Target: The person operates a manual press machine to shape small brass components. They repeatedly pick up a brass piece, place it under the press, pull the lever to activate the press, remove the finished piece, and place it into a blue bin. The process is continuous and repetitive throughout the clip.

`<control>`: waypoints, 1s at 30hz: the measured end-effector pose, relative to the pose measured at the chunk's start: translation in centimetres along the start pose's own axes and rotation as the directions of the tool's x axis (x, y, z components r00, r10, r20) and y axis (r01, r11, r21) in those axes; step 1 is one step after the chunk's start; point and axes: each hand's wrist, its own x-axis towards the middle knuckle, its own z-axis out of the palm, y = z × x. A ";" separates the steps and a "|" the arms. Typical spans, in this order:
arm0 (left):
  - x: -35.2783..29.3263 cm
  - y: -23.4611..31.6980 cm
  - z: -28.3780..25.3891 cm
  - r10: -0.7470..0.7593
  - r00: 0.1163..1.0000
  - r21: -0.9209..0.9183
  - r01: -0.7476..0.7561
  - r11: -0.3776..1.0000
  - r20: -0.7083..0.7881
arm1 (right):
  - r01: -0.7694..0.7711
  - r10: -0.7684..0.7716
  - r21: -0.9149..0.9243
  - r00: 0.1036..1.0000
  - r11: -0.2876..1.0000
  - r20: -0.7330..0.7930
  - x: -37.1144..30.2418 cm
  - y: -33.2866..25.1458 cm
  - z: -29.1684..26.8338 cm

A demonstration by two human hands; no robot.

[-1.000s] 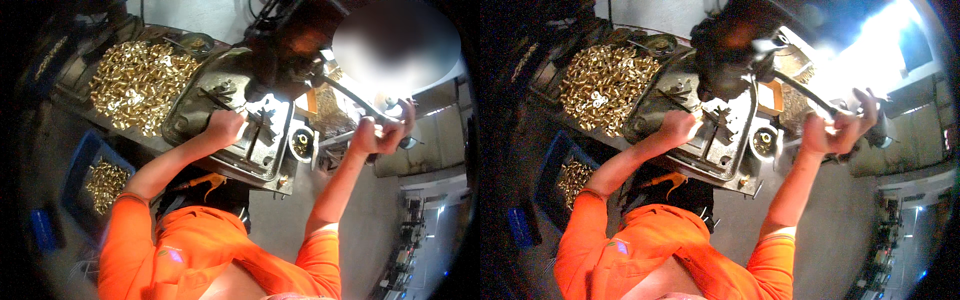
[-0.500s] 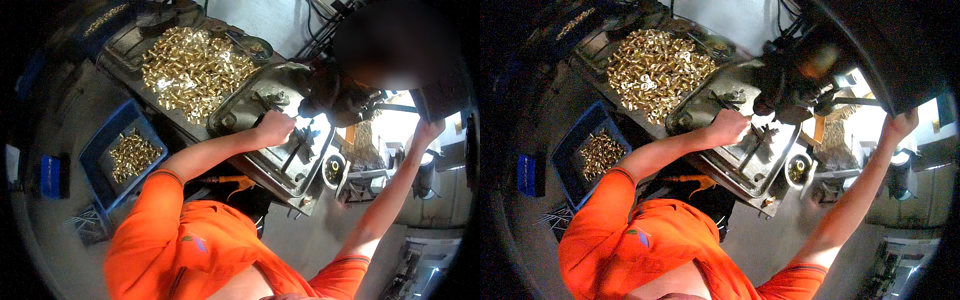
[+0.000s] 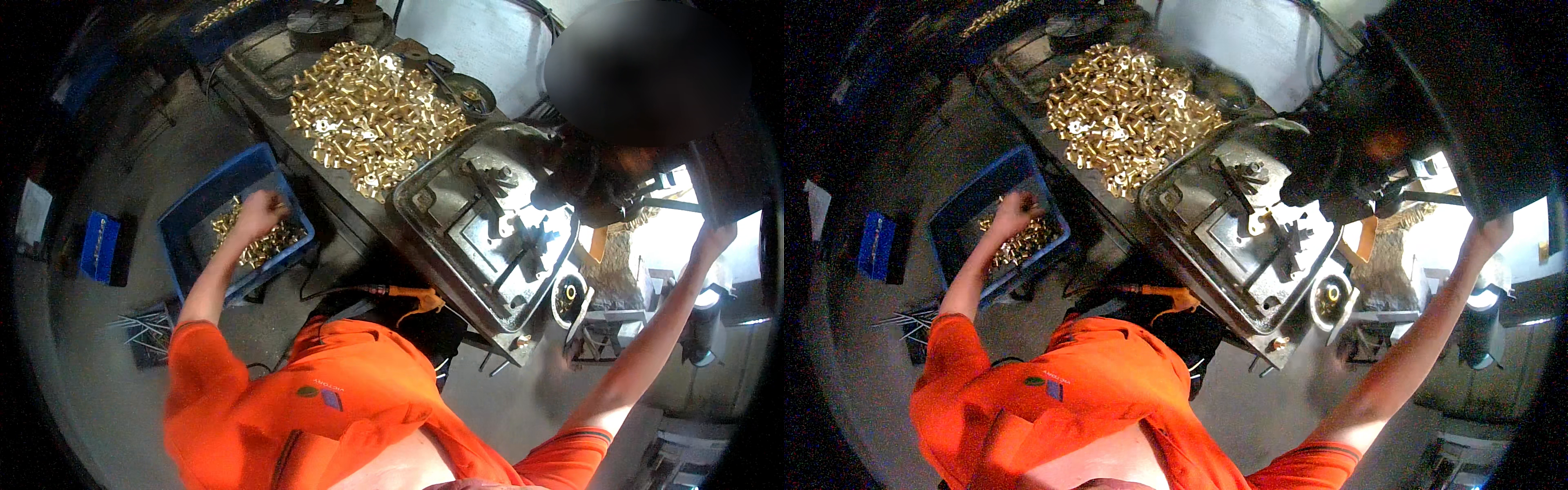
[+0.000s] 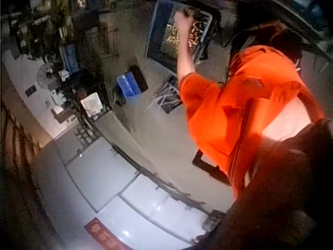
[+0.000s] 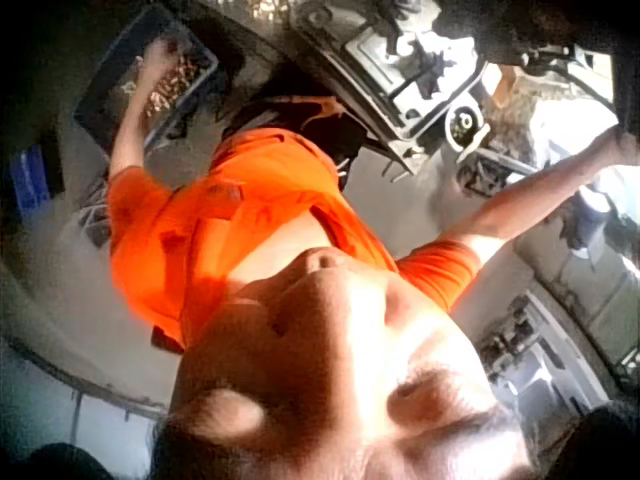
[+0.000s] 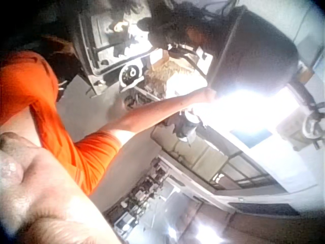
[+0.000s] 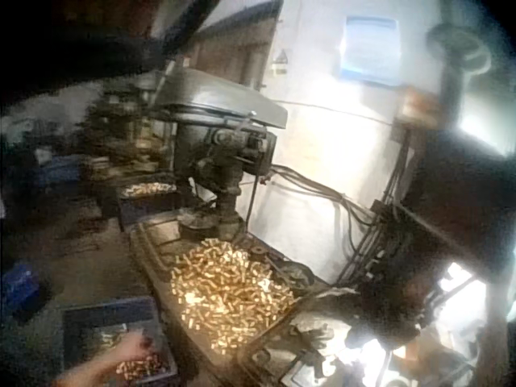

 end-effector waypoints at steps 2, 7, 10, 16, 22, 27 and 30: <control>-0.9 -6.6 1.4 -0.096 0.985 0.230 0.127 0.965 -0.142 | 0.053 -0.053 0.012 0.998 0.999 -0.025 0.1 -0.5 0.5; -2.2 -13.3 3.8 -0.177 0.950 0.291 0.250 0.923 -0.258 | 0.089 -0.088 -0.042 0.996 0.995 0.024 0.2 1.7 -0.1; 0.1 -11.5 3.7 -0.047 0.960 0.310 0.135 0.941 -0.274 | 0.060 -0.058 -0.059 0.998 0.996 0.030 0.1 1.8 -0.2; 5.6 7.7 0.0 -0.034 0.997 -0.540 0.069 0.839 0.075 | 0.026 -0.029 0.064 0.999 0.998 0.046 -0.1 -0.6 0.1; 9.9 10.9 3.9 -0.026 0.962 -0.071 0.007 0.997 -0.273 | -0.110 0.077 0.371 0.992 0.922 0.103 0.1 -0.7 0.3; 9.3 10.6 4.8 -0.009 0.909 -0.149 -0.058 0.987 -0.416 | 0.072 -0.069 -0.059 0.996 0.996 0.048 -0.1 2.0 0.9; 9.5 12.0 5.2 -0.129 0.942 -0.375 0.005 0.927 -0.309 | 0.186 -0.161 -0.322 0.981 0.928 0.104 -0.7 3.8 -0.4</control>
